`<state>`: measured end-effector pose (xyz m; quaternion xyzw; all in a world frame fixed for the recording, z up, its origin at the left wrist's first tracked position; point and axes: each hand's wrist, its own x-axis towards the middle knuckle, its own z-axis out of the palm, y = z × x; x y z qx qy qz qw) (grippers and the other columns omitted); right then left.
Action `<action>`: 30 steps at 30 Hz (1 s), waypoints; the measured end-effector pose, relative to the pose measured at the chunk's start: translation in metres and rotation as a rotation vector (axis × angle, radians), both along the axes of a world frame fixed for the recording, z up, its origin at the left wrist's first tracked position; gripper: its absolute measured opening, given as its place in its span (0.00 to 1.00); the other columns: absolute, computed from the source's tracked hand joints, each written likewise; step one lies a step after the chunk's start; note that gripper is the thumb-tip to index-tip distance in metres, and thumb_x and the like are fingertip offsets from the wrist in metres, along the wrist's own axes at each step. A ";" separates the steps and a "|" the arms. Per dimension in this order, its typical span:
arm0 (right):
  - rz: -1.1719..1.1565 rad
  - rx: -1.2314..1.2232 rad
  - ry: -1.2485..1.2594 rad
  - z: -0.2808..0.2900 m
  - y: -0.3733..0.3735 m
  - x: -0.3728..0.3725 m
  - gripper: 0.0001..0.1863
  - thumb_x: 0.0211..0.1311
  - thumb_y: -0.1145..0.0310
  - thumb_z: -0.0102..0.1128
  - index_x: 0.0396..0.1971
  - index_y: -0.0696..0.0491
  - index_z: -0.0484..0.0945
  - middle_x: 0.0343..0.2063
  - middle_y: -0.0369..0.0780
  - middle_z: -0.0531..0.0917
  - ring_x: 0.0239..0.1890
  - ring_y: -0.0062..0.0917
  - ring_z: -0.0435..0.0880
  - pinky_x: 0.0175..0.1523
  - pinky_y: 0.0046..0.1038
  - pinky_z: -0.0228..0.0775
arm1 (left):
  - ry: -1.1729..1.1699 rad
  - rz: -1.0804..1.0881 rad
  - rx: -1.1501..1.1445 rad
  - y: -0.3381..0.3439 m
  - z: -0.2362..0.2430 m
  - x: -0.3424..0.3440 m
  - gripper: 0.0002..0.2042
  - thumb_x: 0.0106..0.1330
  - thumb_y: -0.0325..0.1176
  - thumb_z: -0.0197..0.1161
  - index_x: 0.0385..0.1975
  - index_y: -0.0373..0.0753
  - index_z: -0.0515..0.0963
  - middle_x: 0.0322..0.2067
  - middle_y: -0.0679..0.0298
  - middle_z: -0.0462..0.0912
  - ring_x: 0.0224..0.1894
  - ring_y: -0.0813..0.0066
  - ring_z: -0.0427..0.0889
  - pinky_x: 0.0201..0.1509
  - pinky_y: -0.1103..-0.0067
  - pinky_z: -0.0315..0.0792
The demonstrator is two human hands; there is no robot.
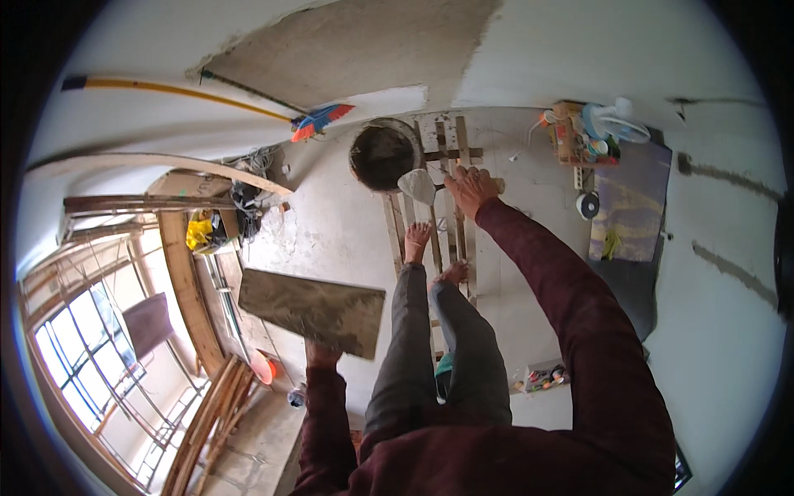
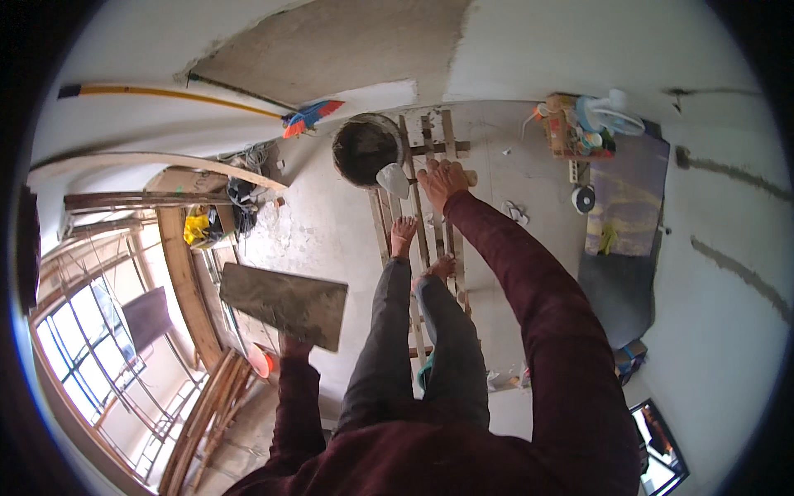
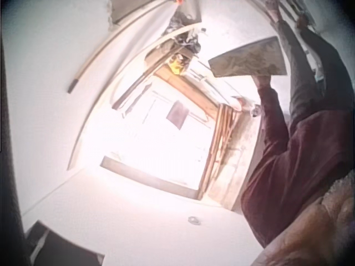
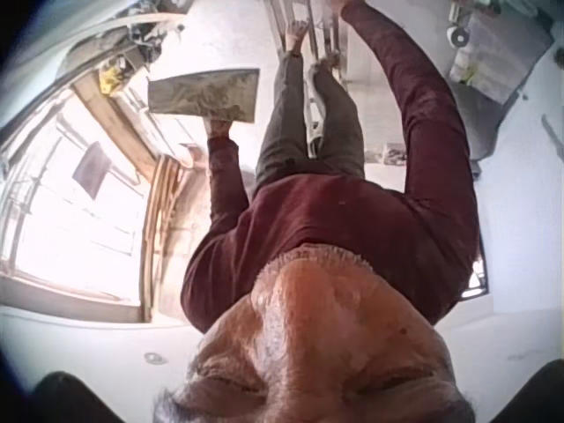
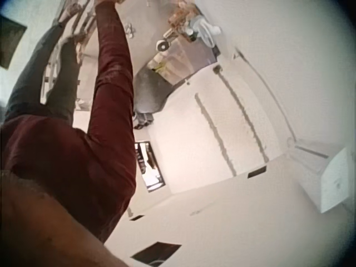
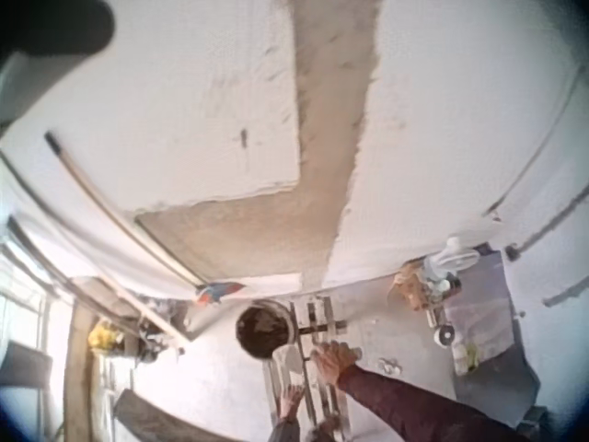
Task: The person applies mortar to a ceiling joint using a trowel and a hawk, repeatedly loading the tools from a bucket while standing on a scaffold.
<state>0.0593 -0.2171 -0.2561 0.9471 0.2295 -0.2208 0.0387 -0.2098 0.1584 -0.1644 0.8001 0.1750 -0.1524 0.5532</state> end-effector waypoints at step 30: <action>0.162 0.066 0.040 -0.240 0.098 0.095 0.10 0.62 0.69 0.49 0.41 0.47 0.76 0.46 0.41 0.75 0.52 0.34 0.74 0.54 0.42 0.64 | 0.270 -0.247 0.522 0.031 -0.052 -0.092 0.24 0.62 0.39 0.57 0.58 0.40 0.65 0.54 0.60 0.72 0.58 0.63 0.68 0.64 0.68 0.58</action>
